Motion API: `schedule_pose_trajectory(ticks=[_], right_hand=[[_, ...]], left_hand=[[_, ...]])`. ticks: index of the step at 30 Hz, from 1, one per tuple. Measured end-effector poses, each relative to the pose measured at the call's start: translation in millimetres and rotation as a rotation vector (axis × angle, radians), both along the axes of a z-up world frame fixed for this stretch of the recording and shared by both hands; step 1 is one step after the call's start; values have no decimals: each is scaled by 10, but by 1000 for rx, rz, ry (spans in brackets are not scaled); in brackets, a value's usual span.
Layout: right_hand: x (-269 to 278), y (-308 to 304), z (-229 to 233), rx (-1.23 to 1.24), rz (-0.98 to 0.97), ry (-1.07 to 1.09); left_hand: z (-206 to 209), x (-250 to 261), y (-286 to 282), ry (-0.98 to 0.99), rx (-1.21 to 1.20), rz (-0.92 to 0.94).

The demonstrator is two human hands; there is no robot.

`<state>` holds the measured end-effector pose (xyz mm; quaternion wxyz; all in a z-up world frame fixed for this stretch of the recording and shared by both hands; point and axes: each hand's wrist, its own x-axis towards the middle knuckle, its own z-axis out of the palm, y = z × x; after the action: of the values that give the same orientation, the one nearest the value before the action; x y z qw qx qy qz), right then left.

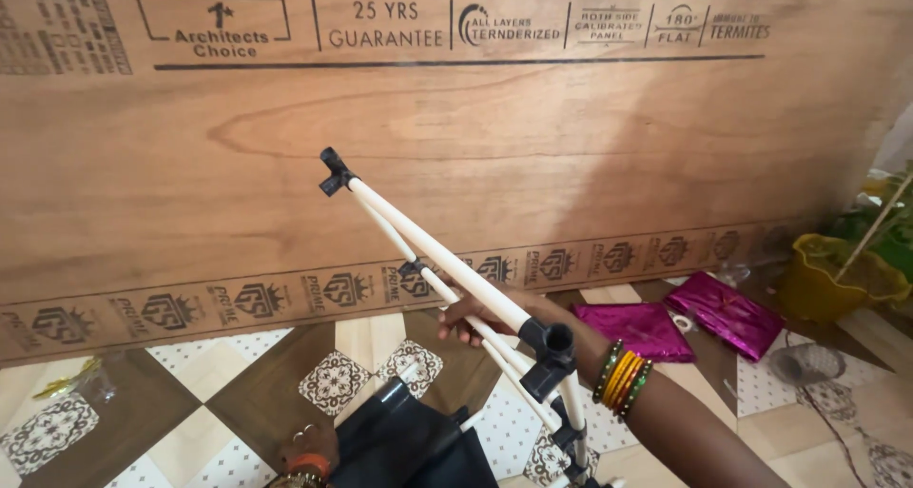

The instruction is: The person disassembles a three-tier fabric shoe rack by hand, removing black plastic connectors and white poles from the black fabric shelves. The rack is taken apart piece by piece and laid on the floor.

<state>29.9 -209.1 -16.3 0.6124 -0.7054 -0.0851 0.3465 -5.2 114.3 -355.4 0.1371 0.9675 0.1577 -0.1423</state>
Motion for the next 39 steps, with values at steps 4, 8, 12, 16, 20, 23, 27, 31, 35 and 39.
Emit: schedule_pose_trajectory(ticks=[4,8,12,16,20,23,27,31,35,39], right_hand=[[-4,-151,33,180,23,40],[-49,-88,53,163,-7,39],[-44,37,81,-22,-58,-61],[-66,31,47,-101,-111,-146],[16,96,-32,-79,-170,-181],[108,81,-77,-128,-176,-192],[139,114,-93,-112,-157,-173],[87,120,-41,-120,-136,-206],[87,91,-32,-148,-152,-204],[159,61,-87,-211,-201,-204]], left_hand=[[121,154,0,-221,91,-137],[641,343,-67,-851,239,-458],[1174,109,-318,-889,439,-554],[1562,-185,-291,-859,530,-759],[1474,-164,-218,-723,466,-852],[804,-374,-534,-665,153,-685],[-210,-888,-800,-1120,178,-938],[-664,-1051,-763,-801,260,-690],[-607,-657,-552,-228,383,-898],[-521,-544,-430,-184,256,-666]])
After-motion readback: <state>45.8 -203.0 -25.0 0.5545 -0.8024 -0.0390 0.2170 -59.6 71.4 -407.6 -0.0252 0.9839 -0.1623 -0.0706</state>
